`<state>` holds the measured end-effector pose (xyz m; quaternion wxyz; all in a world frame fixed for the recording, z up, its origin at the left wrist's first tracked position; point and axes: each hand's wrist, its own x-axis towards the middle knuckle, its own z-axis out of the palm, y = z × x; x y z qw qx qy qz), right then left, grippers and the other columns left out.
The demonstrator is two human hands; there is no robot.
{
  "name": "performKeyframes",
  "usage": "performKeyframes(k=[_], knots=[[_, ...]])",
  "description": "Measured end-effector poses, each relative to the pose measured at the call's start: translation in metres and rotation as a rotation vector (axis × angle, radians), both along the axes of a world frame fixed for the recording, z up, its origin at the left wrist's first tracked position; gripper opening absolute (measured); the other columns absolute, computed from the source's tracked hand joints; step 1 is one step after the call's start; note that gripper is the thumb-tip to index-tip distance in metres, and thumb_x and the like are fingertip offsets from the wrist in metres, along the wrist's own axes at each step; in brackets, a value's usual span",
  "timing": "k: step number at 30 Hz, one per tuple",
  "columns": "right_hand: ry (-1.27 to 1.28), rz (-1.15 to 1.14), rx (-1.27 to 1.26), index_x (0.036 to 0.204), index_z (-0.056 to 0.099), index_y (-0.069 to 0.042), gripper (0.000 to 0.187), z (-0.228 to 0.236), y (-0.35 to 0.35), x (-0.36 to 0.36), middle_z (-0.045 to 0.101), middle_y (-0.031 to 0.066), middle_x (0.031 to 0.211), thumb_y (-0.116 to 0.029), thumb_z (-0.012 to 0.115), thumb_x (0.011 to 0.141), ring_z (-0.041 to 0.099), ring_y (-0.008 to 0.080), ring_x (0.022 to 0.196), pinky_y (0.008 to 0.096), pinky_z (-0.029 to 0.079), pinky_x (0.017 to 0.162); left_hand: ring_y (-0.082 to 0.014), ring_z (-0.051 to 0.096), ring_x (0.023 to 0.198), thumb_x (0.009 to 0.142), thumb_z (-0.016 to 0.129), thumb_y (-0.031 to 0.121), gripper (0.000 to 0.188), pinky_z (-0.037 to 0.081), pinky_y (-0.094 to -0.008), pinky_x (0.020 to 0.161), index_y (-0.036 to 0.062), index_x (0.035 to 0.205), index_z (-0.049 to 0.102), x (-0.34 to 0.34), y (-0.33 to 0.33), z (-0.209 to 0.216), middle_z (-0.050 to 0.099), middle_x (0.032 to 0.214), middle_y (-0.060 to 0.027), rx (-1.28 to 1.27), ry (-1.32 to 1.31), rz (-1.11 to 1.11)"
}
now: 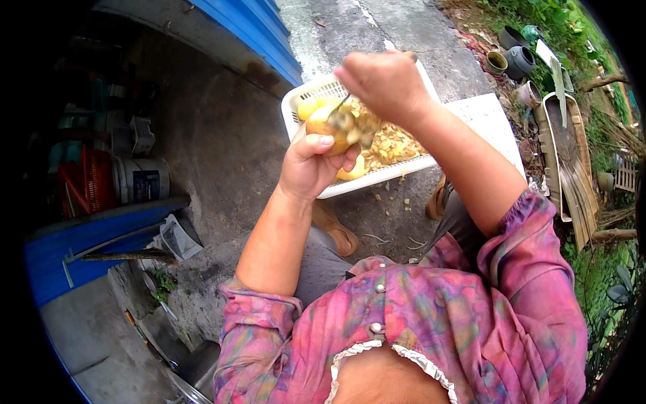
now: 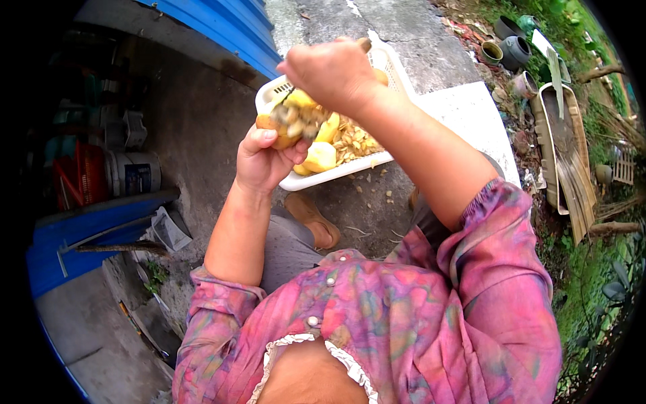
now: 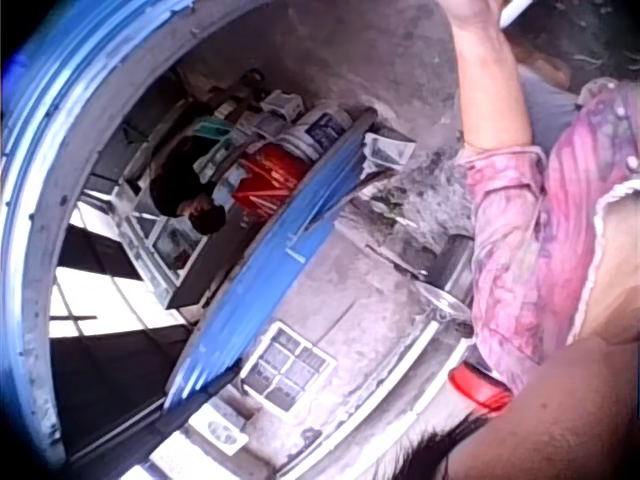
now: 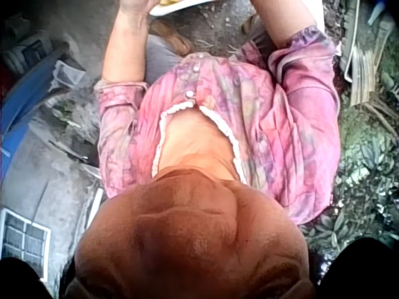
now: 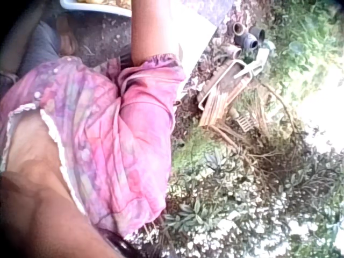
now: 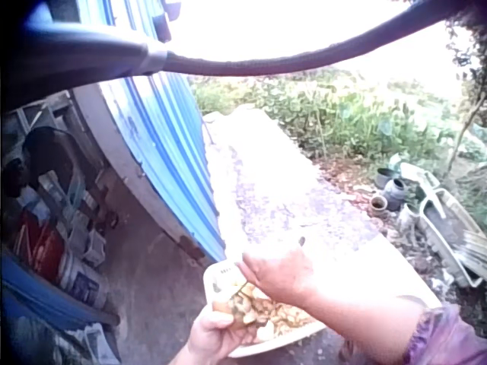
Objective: The person sits on a low stool outdoors and peels potatoes using a peeler. They hold the potatoes in their left hand and remove the skin with the peeler in their right hand, placing the peeled potatoes and skins into a white plastic basket on their lap.
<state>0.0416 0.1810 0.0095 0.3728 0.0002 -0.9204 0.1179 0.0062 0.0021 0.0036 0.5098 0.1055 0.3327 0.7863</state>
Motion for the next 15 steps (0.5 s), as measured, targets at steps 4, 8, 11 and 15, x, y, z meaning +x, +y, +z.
performKeyframes(k=[4,8,11,15], knots=[[-0.137,-0.159,0.039,0.069,0.055,-0.014,0.029,-0.017,0.018,-0.014,0.057,0.0032,0.054,-0.034,0.059,0.09,0.059,0.0224,0.048,0.0347,0.046,0.05,-0.0208,0.06,0.07,0.066,0.067,0.016,0.055,0.051,-0.0291,0.054,-0.0044,0.114,0.051,-0.006,-0.006,-0.002,0.062,0.091,-0.0167,0.012,0.054,-0.122],[-0.364,-0.277,-0.26,0.079,0.06,-0.011,0.034,-0.015,0.035,-0.011,0.066,0.0118,0.071,-0.043,0.054,0.091,0.065,0.0331,0.068,0.0466,0.05,0.058,-0.0202,0.061,0.071,0.067,0.068,0.012,0.054,0.051,-0.029,0.055,-0.0011,0.116,0.049,-0.003,-0.01,0.004,0.062,0.092,-0.0144,-0.078,0.124,0.011],[-0.395,-0.152,-0.405,0.08,0.061,-0.007,0.033,-0.011,0.023,-0.01,0.063,0.0177,0.071,-0.038,0.055,0.09,0.062,0.0374,0.071,0.0474,0.047,0.063,-0.0161,0.06,0.067,0.072,0.066,0.004,0.05,0.049,-0.0254,0.053,0.0012,0.118,0.047,-0.015,-0.008,-0.01,0.059,0.09,-0.0097,-0.146,0.186,0.066],[-0.445,-0.012,-0.553,0.077,0.06,0.0,0.033,-0.007,0.008,-0.007,0.06,0.022,0.07,-0.03,0.057,0.088,0.06,0.0375,0.066,0.0442,0.045,0.061,-0.0127,0.058,0.064,0.083,0.064,0.014,0.052,0.049,-0.0221,0.052,0.0061,0.128,0.037,-0.016,-0.008,-0.004,0.058,0.094,-0.0082,-0.22,0.306,0.108]])
